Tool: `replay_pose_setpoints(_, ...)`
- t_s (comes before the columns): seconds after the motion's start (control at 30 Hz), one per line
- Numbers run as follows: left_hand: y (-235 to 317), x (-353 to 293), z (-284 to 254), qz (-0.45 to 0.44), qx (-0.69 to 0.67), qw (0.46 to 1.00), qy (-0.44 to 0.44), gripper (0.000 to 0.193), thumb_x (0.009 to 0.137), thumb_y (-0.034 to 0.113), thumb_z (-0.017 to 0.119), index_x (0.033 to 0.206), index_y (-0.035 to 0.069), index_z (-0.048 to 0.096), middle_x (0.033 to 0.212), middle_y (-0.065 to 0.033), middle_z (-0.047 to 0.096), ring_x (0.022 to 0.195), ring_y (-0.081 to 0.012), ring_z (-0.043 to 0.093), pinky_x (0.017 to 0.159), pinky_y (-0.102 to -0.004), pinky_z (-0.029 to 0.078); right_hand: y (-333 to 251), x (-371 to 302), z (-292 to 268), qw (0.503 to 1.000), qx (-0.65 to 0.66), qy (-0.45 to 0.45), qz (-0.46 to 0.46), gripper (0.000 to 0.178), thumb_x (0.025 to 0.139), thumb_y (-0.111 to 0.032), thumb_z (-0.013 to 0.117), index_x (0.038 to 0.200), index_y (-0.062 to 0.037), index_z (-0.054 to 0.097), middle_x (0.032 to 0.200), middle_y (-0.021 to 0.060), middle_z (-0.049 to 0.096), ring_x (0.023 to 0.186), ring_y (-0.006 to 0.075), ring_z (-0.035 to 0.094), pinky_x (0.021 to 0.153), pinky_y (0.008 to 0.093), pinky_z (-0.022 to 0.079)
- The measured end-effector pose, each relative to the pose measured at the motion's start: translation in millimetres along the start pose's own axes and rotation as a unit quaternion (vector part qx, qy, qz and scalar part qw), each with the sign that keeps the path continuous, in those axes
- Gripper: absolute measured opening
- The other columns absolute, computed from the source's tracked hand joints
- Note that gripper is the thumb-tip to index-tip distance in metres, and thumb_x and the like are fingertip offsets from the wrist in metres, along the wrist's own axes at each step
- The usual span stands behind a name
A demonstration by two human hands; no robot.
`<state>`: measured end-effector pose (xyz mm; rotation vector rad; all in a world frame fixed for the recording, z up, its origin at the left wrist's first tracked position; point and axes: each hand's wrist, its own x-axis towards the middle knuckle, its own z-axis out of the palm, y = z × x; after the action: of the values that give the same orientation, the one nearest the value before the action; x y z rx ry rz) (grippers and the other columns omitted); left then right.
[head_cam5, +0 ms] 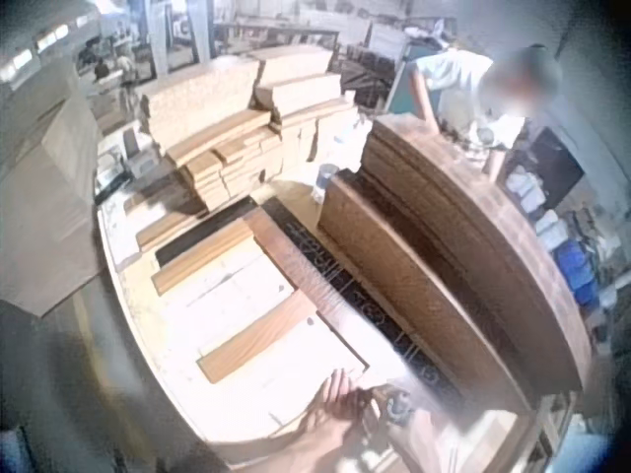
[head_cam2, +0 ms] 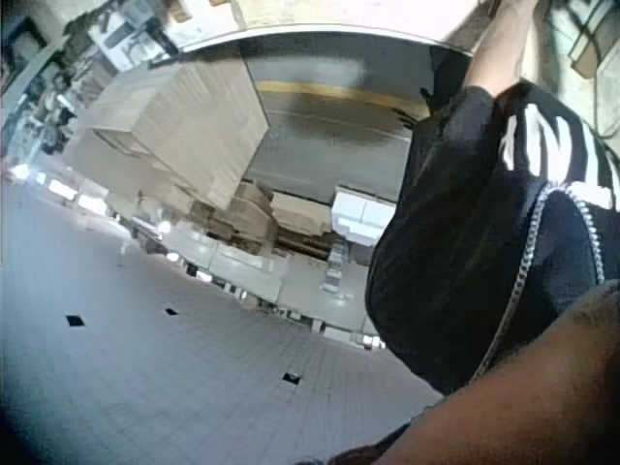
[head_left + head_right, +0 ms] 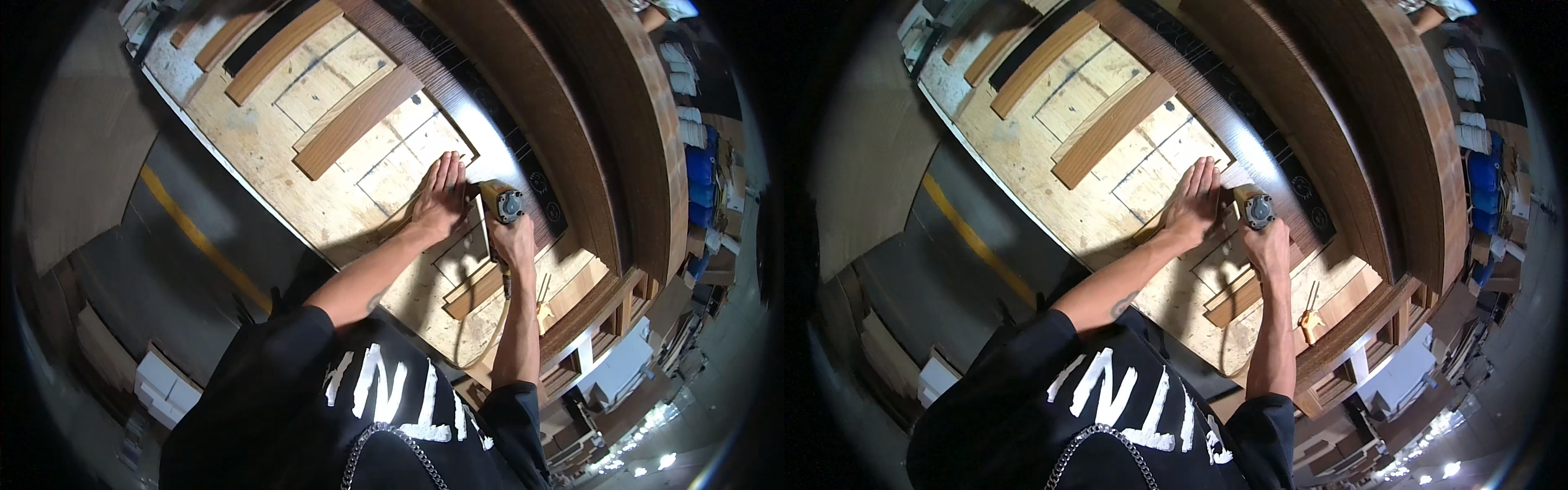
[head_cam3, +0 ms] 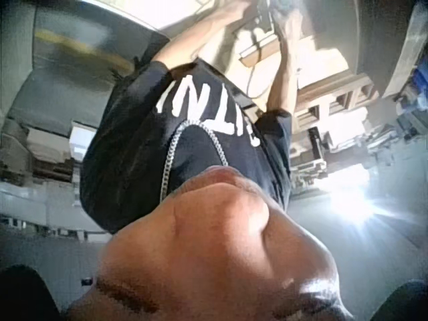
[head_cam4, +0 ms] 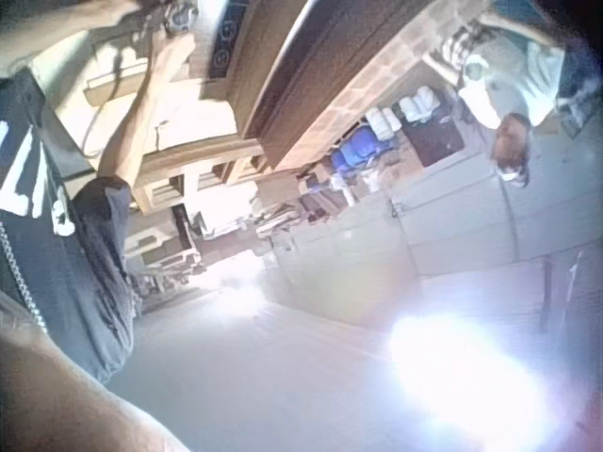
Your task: The person assembles a wooden frame by placing thin wooden strips into a larger frame and securing them with a pneumatic nail gun. The person repeatedly positions strips and fastens them, then lifts and repositions the frame to continue assembly.
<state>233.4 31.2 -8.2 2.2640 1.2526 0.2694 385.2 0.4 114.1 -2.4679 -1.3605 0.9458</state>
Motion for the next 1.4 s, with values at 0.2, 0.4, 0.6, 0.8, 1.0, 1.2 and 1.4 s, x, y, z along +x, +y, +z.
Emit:
replay_pose_setpoints(0.2, -85, 19, -88, -0.146, 0.047, 0.987, 0.051, 0.077, 0.104, 0.039, 0.056, 0.164, 0.005, 0.020, 0.172, -0.0199, 0.001, 0.158, -0.0421, -0.001, 0.126, -0.0601, -0.007, -9, -8, -1, 0.996, 0.058, -0.031, 0.053, 0.036, 0.086, -0.017, 0.065, 0.115, 0.0037, 0.070, 0.097, 0.0271, 0.074, 0.095, 0.0334, 0.075, 0.085, 0.0420, 0.057)
replay_pose_setpoints(0.4, -165, 37, -127, -0.120, 0.194, 0.973, -0.033, 0.087, 0.105, 0.054, 0.044, 0.163, -0.002, 0.012, 0.172, -0.0224, 0.007, 0.159, -0.0375, 0.002, 0.125, -0.0636, 0.003, -10, -5, -7, 0.991, 0.058, -0.064, 0.100, 0.038, 0.087, -0.018, 0.067, 0.121, -0.0019, 0.070, 0.107, 0.0214, 0.075, 0.102, 0.0320, 0.073, 0.089, 0.0403, 0.056)
replay_pose_setpoints(0.6, -167, 37, -122, -0.076, 0.168, 0.982, -0.028, 0.090, 0.105, 0.054, 0.044, 0.161, -0.009, 0.013, 0.170, -0.0280, 0.008, 0.159, -0.0401, 0.003, 0.128, -0.0574, 0.002, -56, 11, -17, 0.993, 0.008, -0.065, 0.098, 0.035, 0.086, -0.022, 0.075, 0.112, 0.0014, 0.073, 0.094, 0.0233, 0.076, 0.086, 0.0313, 0.075, 0.080, 0.0425, 0.058)
replay_pose_setpoints(0.8, -167, 39, -127, -0.092, 0.117, 0.986, -0.076, 0.092, 0.101, 0.052, 0.053, 0.161, -0.007, 0.014, 0.170, -0.0274, 0.008, 0.159, -0.0401, 0.001, 0.128, -0.0564, -0.002, -137, 89, 9, 0.994, 0.062, -0.092, -0.008, 0.030, 0.087, -0.017, 0.075, 0.111, 0.0017, 0.073, 0.091, 0.0175, 0.077, 0.078, 0.0250, 0.074, 0.072, 0.0398, 0.059)
replay_pose_setpoints(1.0, -174, 40, -123, -0.081, 0.065, 0.994, -0.035, 0.089, 0.102, 0.049, 0.051, 0.160, -0.009, 0.018, 0.169, -0.0284, 0.013, 0.158, -0.0427, 0.008, 0.128, -0.0576, 0.002, -154, 122, 40, 0.994, -0.014, -0.096, -0.047, 0.035, 0.087, -0.015, 0.075, 0.119, 0.0003, 0.072, 0.099, 0.0162, 0.078, 0.085, 0.0259, 0.074, 0.080, 0.0401, 0.059)
replay_pose_setpoints(1.2, -175, 38, -123, -0.075, 0.042, 0.996, -0.034, 0.085, 0.103, 0.043, 0.051, 0.159, -0.010, 0.018, 0.168, -0.0303, 0.013, 0.158, -0.0429, 0.007, 0.128, -0.0578, 0.001, -192, 119, 27, 0.994, -0.009, -0.106, -0.010, 0.033, 0.088, -0.017, 0.074, 0.114, 0.0026, 0.073, 0.102, 0.0193, 0.078, 0.091, 0.0281, 0.076, 0.080, 0.0392, 0.059)
replay_pose_setpoints(1.4, -176, 40, -125, -0.072, 0.019, 0.997, -0.023, 0.079, 0.103, 0.037, 0.049, 0.158, -0.011, 0.020, 0.168, -0.0307, 0.014, 0.158, -0.0429, 0.010, 0.128, -0.0579, 0.003, -193, 118, 30, 0.995, -0.028, -0.089, -0.021, 0.034, 0.088, -0.018, 0.074, 0.114, 0.0029, 0.072, 0.099, 0.0196, 0.077, 0.090, 0.0267, 0.076, 0.078, 0.0376, 0.059)
